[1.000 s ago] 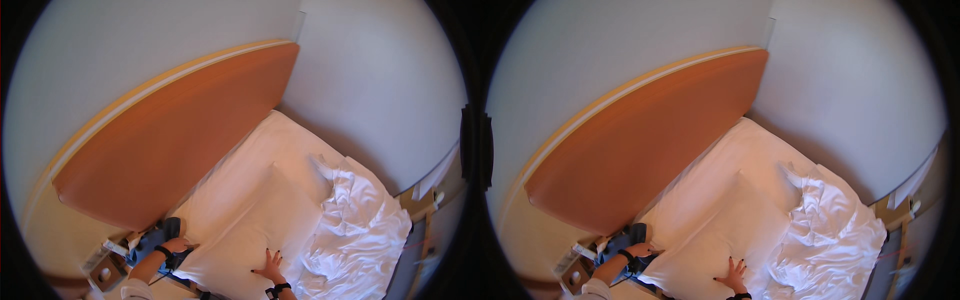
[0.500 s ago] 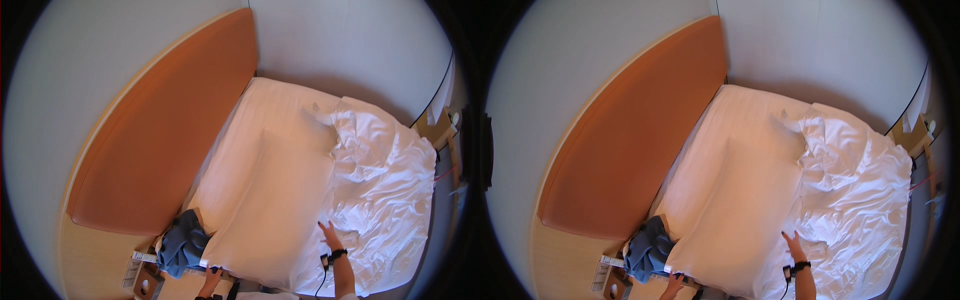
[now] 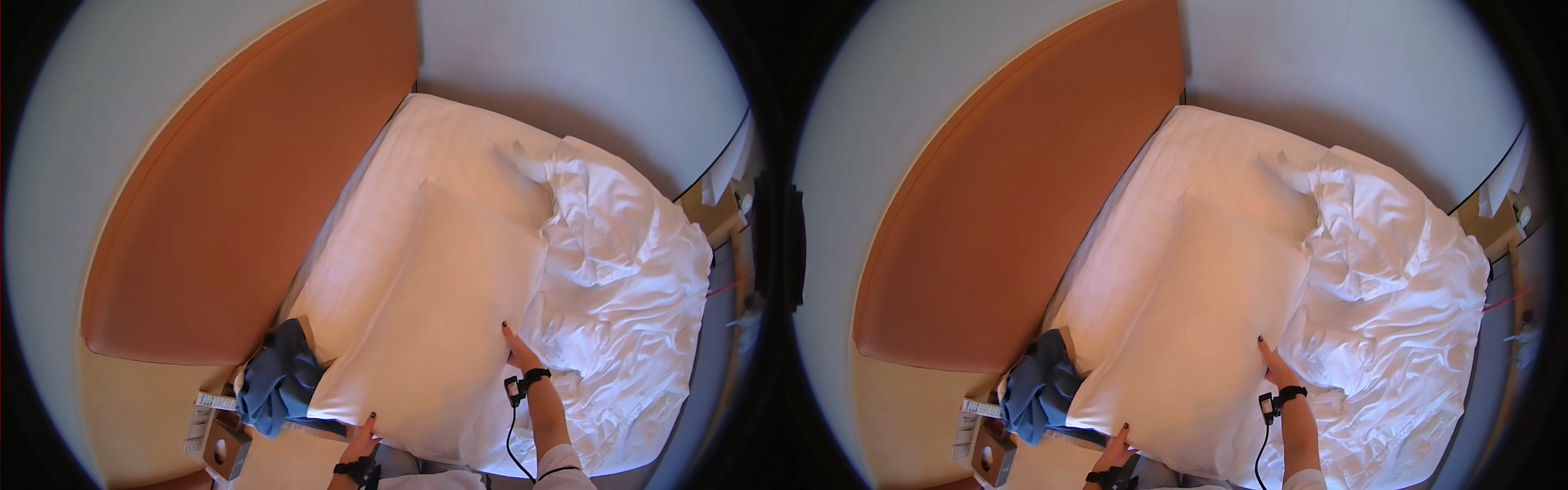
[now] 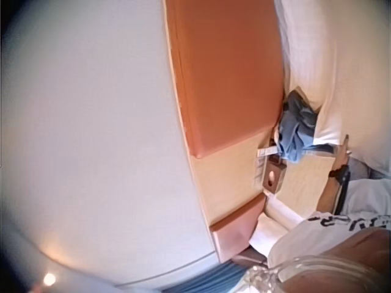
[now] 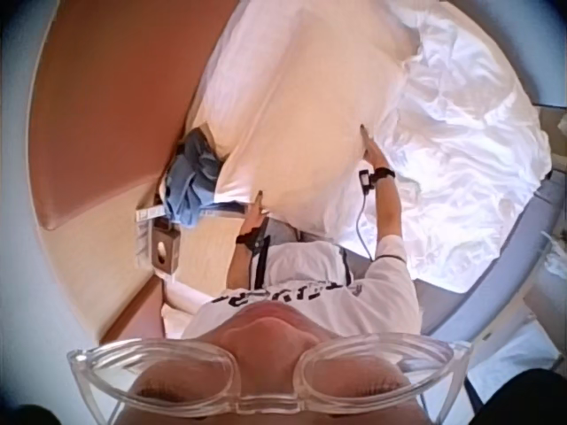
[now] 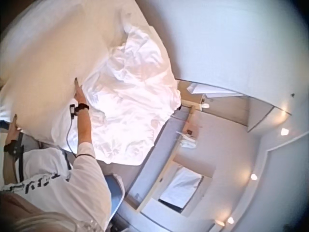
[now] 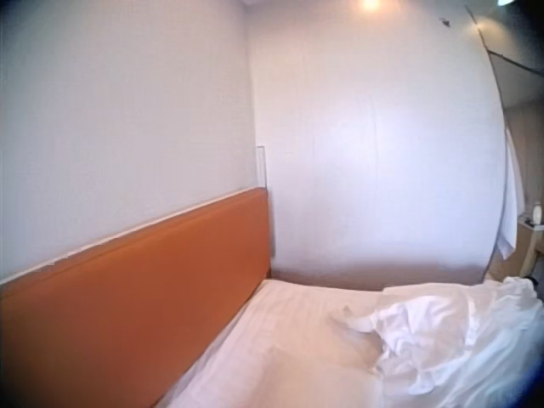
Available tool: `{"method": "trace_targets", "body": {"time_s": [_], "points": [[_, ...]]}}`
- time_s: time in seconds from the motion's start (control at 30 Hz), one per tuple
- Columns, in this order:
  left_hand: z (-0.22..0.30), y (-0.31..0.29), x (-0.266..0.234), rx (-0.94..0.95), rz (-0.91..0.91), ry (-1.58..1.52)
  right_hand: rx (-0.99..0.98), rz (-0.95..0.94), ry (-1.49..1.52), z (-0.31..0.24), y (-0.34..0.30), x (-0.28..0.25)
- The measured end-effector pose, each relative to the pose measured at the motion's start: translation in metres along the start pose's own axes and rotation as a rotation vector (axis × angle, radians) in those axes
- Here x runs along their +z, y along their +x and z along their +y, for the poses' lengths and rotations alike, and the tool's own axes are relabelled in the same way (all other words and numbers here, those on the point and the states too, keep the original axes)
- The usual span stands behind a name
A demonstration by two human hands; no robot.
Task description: The person makes a bed by first placing a pillow into a pillowcase and arranging it against the headboard. They then spread a white duvet over the mattress, smoothing and adjusting it to cover the bed evenly.
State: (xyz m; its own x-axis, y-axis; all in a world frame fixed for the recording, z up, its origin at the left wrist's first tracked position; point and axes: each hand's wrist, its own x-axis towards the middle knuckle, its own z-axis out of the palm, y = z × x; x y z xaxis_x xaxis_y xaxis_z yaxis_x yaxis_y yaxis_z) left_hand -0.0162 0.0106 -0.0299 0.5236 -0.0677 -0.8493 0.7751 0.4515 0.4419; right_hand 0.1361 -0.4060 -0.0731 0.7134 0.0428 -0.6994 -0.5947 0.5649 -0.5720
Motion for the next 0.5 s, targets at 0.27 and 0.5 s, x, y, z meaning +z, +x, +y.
{"method": "trace_targets", "body": {"time_s": [0.27,0.5], "points": [[0.013,0.021,0.004,0.113,-0.033,-0.318,0.122,-0.123,-0.216,-0.039,-0.005,0.058],[0.05,0.028,0.013,0.12,-0.084,-0.266,0.01,-0.193,-0.332,-0.089,-0.024,0.124]]}}
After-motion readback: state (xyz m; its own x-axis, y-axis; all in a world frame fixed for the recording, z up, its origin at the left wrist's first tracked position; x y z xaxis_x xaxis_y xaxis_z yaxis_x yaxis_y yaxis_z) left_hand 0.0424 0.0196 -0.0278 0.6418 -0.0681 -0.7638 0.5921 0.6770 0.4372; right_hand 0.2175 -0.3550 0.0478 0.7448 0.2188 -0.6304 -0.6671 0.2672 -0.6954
